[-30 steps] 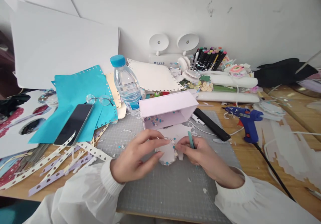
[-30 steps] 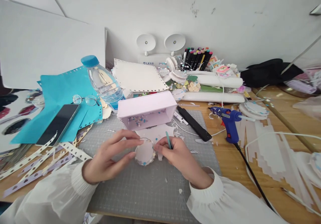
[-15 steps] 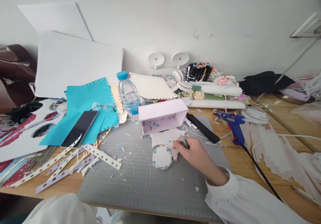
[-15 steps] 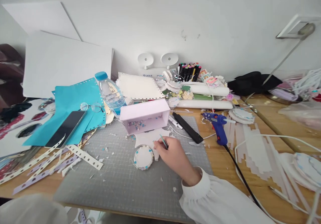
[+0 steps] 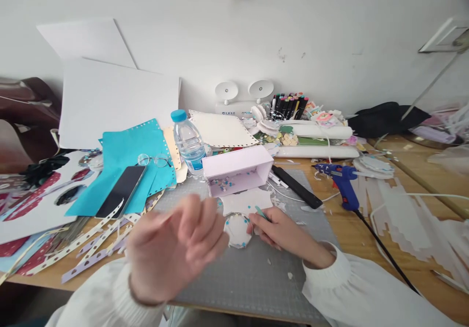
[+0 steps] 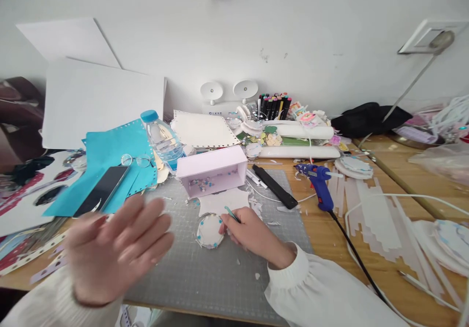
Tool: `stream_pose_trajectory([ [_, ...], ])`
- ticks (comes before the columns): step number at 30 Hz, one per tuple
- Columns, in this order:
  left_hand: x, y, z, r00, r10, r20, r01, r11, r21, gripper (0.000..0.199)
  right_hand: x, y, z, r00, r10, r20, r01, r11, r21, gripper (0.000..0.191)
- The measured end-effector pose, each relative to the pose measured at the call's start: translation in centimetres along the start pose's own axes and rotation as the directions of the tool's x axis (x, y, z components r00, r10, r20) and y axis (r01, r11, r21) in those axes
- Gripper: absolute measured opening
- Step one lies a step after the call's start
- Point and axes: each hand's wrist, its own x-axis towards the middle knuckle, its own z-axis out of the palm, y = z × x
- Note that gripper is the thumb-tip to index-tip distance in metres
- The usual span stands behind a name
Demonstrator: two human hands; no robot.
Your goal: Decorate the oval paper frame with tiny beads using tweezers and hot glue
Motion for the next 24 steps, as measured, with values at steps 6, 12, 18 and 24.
stream_pose_trajectory([
  [6, 4.4, -1.3, 0.7, 0.971, -0.236, -0.031, 0.176, 0.801, -0.572, 0.030, -0.4, -0.1, 0.3, 0.992, -0.003, 0.126, -0.001, 1.000, 0.029, 0.046],
  [12, 4.2, -1.5, 0.6, 0.957, -0.291, -0.014, 0.224, 0.766, -0.603, 0.028, -0.4, -0.6, -0.9, 0.994, 0.009, -0.112, 0.021, 0.964, 0.267, 0.048],
  [18, 4.6, -2.1, -0.1, 0.963, -0.254, 0.090, 0.241, 0.659, -0.713, 0.027, 0.1, -0.8, -2.3, 0.955, -0.034, -0.295, 0.215, 0.764, 0.608, 0.038],
  [24, 4.6, -3.0, -0.9, 0.948, -0.278, 0.155, 0.283, 0.513, -0.810, 0.038, 0.7, -0.2, -2.6, 0.900, -0.036, -0.435, 0.276, 0.819, 0.503, 0.048],
])
